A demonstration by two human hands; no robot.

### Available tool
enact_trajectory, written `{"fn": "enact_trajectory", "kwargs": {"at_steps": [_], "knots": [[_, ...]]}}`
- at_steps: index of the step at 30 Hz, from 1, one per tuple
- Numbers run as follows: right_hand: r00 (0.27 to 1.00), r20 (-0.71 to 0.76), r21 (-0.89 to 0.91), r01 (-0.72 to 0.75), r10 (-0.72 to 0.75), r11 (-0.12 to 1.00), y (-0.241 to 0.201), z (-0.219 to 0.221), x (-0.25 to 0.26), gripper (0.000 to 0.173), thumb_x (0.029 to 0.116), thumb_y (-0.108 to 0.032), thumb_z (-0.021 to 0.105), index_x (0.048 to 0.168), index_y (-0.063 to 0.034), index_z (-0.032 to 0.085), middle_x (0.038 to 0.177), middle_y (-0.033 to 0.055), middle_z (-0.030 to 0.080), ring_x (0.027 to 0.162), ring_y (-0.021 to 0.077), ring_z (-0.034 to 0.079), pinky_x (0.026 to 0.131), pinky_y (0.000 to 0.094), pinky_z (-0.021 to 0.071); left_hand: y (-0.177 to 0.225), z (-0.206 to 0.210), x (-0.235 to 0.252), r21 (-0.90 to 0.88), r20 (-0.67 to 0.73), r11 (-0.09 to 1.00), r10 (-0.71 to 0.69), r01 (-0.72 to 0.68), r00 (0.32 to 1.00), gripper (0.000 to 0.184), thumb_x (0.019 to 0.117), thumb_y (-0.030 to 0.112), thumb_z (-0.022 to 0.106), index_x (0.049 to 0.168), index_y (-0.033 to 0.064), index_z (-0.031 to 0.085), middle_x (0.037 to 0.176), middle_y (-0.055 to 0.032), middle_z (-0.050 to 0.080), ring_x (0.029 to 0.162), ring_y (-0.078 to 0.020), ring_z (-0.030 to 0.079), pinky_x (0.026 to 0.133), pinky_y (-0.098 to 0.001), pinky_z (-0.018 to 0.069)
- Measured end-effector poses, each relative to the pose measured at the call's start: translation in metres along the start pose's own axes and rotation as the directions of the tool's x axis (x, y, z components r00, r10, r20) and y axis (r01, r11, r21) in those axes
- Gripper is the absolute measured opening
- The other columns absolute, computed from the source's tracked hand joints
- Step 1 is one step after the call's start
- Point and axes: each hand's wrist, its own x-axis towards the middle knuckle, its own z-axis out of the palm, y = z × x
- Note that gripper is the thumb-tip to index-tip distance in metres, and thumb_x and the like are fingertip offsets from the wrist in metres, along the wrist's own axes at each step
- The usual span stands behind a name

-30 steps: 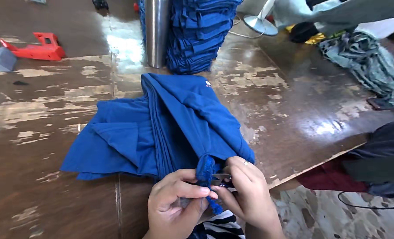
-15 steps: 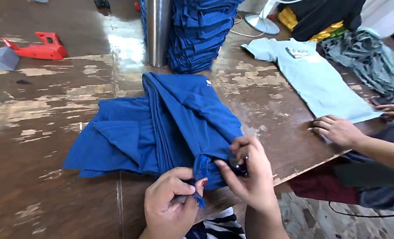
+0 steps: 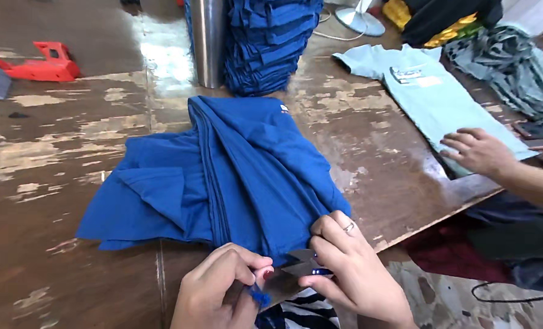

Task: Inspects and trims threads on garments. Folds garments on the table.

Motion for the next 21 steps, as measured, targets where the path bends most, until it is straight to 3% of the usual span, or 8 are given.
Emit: {"fn": "enact_trajectory", "kwargs": {"at_steps": [5,21], "knots": [[1.0,0.001,-0.118,-0.025,0.026,0.993,-0.0068,0.0003,-0.0003,0.053,0.1069,-0.055,0.035,0.081,-0.0149,0.057,0.091,0.006,0.056,0.09,0.0232,0.054,0.077,0.0348,0.0427,0.0007,0.001,-0.0011,-0.046,-0.004,0.999,0.011,-0.012,1.0,0.015,0.0968,0.011,0.068,0.091,0.0085,0.054,0.095,-0.0007,0.071,0.092,-0.0029,0.069,0.08,-0.0156,0.057],[0.998,0.022,-0.074,-0.062,0.064,0.995,-0.0091,-0.0044,-0.0016,0.052,0.1067,-0.051,0.039,0.076,-0.0132,0.057,0.092,0.0077,0.058,0.091,0.0235,0.055,0.077,0.0342,0.0452,0.0027,-0.0055,-0.0027,-0.159,-0.005,0.987,0.02,-0.02,1.0,0.016,0.0977,0.014,0.069,0.093,0.0104,0.054,0.095,0.0021,0.069,0.091,-0.001,0.068,0.08,-0.0148,0.0569]]}}
